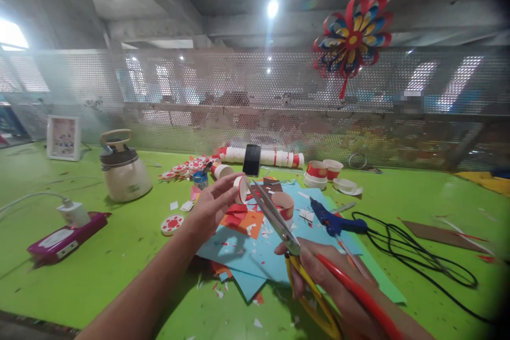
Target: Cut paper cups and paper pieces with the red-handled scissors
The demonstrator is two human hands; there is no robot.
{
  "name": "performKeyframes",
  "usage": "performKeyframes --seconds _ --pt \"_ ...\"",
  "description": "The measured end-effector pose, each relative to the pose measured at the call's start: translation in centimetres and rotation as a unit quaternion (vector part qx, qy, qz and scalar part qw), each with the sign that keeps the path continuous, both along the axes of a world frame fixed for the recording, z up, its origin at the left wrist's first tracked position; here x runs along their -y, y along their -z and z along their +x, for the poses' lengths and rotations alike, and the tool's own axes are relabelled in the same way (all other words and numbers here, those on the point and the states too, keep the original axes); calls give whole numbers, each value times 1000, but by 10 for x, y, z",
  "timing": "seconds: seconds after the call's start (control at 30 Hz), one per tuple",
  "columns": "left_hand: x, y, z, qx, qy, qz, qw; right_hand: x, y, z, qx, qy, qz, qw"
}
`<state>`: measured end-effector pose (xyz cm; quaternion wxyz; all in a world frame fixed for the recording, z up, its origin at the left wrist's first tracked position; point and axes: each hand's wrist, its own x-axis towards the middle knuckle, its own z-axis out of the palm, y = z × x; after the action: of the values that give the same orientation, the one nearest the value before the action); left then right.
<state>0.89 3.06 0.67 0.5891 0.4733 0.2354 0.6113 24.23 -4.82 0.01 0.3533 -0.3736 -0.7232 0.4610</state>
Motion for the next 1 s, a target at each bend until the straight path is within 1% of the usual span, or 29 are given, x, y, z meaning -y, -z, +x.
performKeyframes --seconds 0.1,0.2,0.27,0.37,0.47,0.6,0.73,0.9,1.0 --pt "3 -1 0 -60 -36 49 996 3 -4 -6 56 45 59 996" --pt "3 -1 -1 -93 -59 93 990 5 -6 -10 161 94 158 970" --pt "2 0 -1 -100 -64 106 987 5 -5 -11 209 105 193 953" --pt "2 0 -1 -111 -76 114 984 4 -1 -11 237 101 205 944" --pt "2 0 1 -113 -86 122 982 5 1 -11 234 97 196 947" --pt "3 1 1 -107 -80 119 984 6 3 -11 225 94 186 952" --pt "3 1 1 -96 -72 112 986 6 5 -10 231 96 188 950" --pt "5 -2 3 -84 -82 111 987 6 8 -9 238 108 219 940" --pt "6 -2 2 -99 -83 112 985 4 9 -7 263 117 259 922"
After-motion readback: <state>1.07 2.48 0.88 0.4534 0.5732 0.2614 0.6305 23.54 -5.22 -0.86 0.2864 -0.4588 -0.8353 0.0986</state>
